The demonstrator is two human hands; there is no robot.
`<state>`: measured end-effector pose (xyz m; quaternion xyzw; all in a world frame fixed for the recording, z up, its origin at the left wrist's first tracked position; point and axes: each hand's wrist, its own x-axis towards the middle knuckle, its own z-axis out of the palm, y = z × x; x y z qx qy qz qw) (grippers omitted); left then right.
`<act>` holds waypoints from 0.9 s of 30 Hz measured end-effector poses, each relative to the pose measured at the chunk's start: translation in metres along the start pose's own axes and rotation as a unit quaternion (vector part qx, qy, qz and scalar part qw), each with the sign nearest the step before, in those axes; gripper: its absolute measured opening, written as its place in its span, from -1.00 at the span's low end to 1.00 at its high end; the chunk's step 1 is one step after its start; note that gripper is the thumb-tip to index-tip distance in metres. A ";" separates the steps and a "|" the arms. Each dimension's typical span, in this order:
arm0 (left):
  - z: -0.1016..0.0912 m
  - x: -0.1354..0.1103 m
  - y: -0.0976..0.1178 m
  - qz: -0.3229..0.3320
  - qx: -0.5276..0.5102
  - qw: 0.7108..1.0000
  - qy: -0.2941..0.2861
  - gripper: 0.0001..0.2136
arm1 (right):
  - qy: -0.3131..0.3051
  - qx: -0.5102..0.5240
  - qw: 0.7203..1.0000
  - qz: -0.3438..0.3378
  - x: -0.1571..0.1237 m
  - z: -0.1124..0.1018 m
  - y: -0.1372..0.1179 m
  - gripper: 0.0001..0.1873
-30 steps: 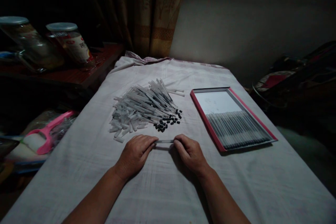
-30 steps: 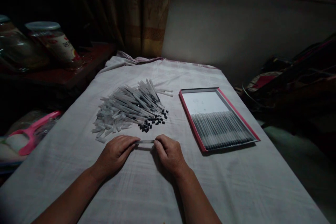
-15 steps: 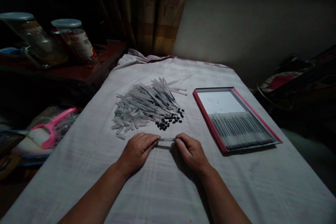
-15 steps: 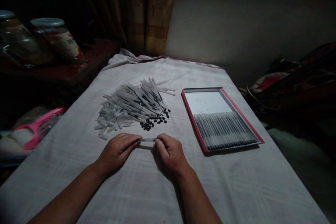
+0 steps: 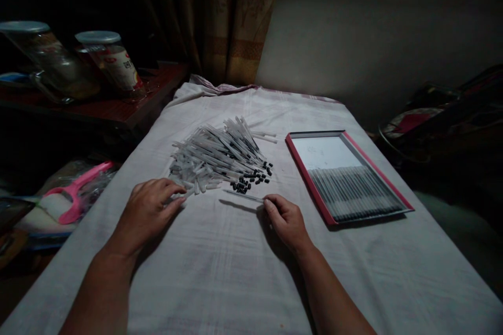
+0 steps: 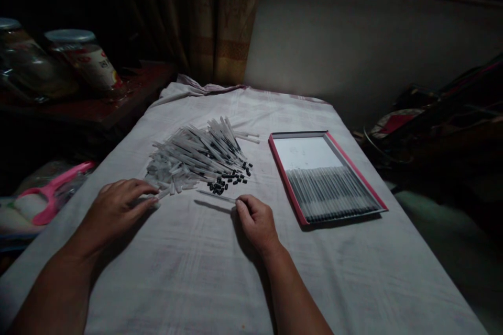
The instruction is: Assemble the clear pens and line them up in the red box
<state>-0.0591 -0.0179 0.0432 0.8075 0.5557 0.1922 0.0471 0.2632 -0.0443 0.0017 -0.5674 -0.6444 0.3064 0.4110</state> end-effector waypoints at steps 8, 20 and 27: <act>0.005 -0.007 -0.007 -0.019 0.034 0.996 -0.085 -0.81 | 0.002 0.041 0.999 0.034 0.000 0.003 0.004 -0.74; 0.031 0.017 0.063 -0.193 -0.492 0.849 0.023 -0.74 | 0.069 0.316 0.923 0.208 0.010 -0.012 -0.008 -0.66; 0.054 0.039 0.089 -0.366 -0.720 0.589 -0.011 -0.65 | 0.076 0.363 0.896 0.246 0.009 -0.017 -0.007 -0.69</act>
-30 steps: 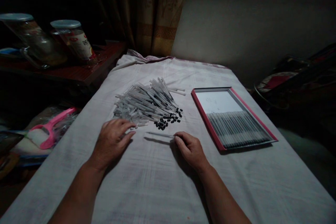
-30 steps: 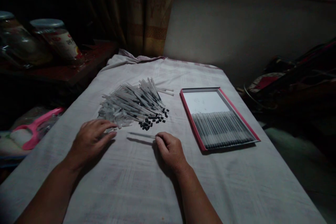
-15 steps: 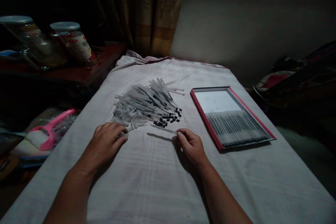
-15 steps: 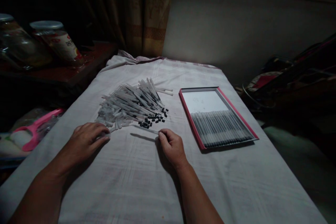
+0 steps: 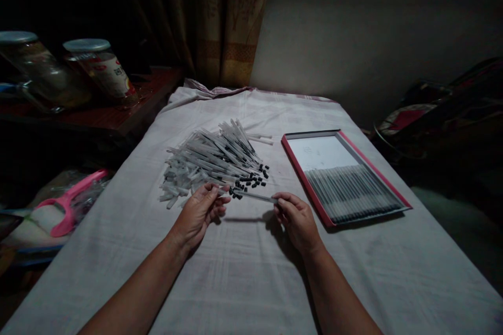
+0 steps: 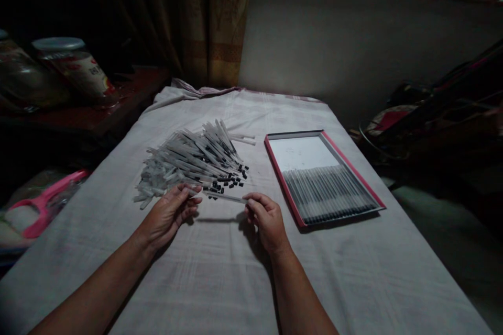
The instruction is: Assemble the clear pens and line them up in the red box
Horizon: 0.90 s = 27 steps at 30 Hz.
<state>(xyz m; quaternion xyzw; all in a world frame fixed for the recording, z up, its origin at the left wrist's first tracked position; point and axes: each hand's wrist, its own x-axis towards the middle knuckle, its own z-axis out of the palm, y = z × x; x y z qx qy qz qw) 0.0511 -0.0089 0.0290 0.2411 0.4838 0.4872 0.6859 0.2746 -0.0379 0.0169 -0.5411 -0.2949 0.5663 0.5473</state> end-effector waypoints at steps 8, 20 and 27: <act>0.008 0.004 -0.010 0.026 -0.031 0.999 0.003 -0.58 | -0.019 -0.063 0.997 -0.031 0.000 0.000 0.003 -0.69; 0.007 -0.001 -0.015 0.060 0.051 0.997 -0.016 -0.54 | -0.031 -0.143 0.987 -0.060 0.000 0.000 0.004 -0.64; 0.011 -0.004 -0.021 0.118 0.138 0.983 -0.025 -0.59 | -0.153 -0.333 0.912 -0.186 -0.004 0.001 0.009 -0.75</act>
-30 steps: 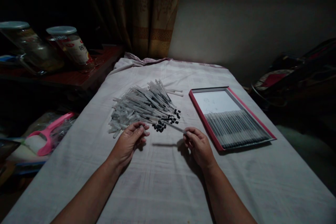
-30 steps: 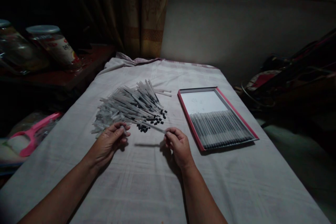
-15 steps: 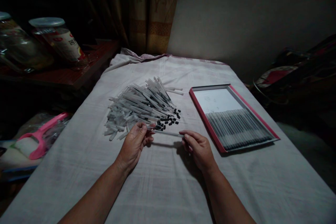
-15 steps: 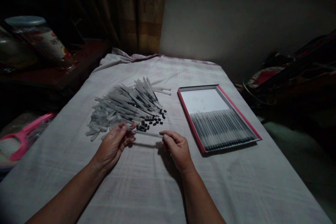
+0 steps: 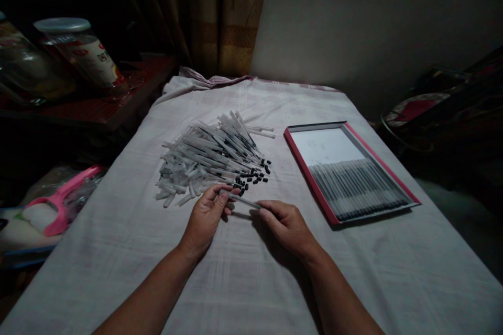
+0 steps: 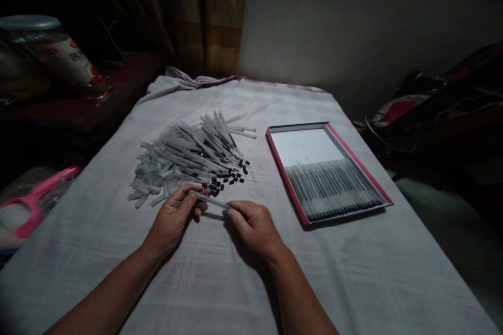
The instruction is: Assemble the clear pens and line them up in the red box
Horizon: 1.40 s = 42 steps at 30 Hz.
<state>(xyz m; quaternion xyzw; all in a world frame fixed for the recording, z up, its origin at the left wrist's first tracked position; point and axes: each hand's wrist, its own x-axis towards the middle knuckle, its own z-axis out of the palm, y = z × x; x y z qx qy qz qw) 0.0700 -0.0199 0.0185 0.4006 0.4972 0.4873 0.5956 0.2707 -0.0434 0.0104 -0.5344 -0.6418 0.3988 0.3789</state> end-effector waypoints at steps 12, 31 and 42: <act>0.000 0.001 -0.006 0.005 0.001 1.000 0.007 -0.60 | -0.024 -0.094 0.993 -0.061 0.000 0.005 -0.001 -0.72; 0.001 0.001 -0.011 0.005 0.054 0.997 -0.053 -0.49 | 0.356 -0.182 0.907 0.131 0.003 -0.107 0.016 -0.70; 0.003 0.001 -0.012 0.005 0.071 0.997 -0.039 -0.54 | 0.259 -0.406 0.846 0.231 -0.002 -0.101 0.021 -0.73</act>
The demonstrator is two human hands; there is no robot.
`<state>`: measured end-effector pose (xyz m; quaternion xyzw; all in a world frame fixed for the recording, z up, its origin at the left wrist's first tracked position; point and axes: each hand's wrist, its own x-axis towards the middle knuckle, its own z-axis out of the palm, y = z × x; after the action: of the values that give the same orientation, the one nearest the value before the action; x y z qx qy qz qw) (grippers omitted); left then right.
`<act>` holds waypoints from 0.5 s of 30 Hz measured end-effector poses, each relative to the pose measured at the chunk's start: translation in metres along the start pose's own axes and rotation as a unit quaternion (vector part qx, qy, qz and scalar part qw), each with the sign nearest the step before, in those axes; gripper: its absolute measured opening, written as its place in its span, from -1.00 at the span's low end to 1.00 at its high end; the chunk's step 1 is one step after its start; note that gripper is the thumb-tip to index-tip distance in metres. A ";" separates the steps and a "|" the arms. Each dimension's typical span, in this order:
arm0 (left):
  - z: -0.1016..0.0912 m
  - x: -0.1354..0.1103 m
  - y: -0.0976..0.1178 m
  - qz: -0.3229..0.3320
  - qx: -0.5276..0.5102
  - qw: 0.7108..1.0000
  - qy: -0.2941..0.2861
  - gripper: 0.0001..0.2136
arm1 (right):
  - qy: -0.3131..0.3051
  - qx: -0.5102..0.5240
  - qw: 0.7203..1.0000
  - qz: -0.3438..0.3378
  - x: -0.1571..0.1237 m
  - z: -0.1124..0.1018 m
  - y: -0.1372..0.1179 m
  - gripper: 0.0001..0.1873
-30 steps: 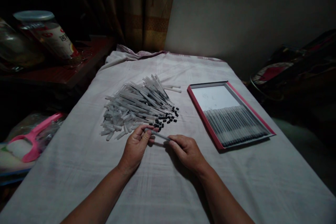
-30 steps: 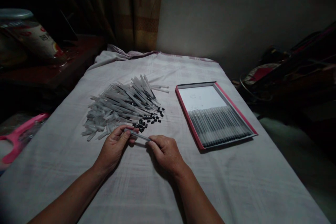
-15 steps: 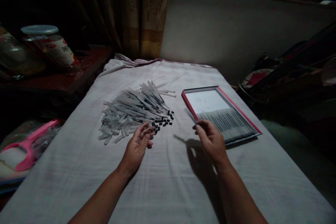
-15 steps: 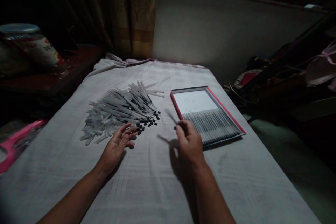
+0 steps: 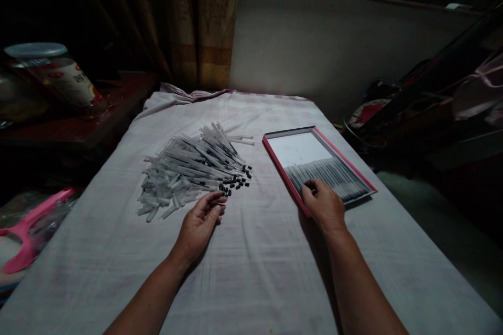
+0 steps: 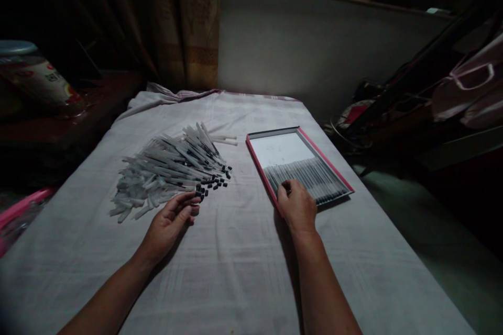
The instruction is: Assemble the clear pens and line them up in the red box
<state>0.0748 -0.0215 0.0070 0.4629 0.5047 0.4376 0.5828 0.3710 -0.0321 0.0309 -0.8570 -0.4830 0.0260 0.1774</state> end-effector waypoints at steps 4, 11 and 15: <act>0.000 0.000 -0.001 0.000 0.002 1.000 0.001 -0.54 | 0.001 0.003 1.000 -0.021 0.000 -0.002 0.005 -0.71; -0.001 0.001 -0.001 0.005 0.009 1.000 -0.003 -0.55 | -0.002 0.008 0.999 -0.049 0.001 0.001 0.008 -0.73; -0.001 0.000 -0.001 0.007 0.009 1.000 -0.003 -0.56 | 0.004 0.005 0.999 -0.041 0.002 -0.001 0.008 -0.73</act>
<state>0.0739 -0.0213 0.0058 0.4725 0.5036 0.4356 0.5773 0.3789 -0.0347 0.0292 -0.8357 -0.5168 0.0182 0.1848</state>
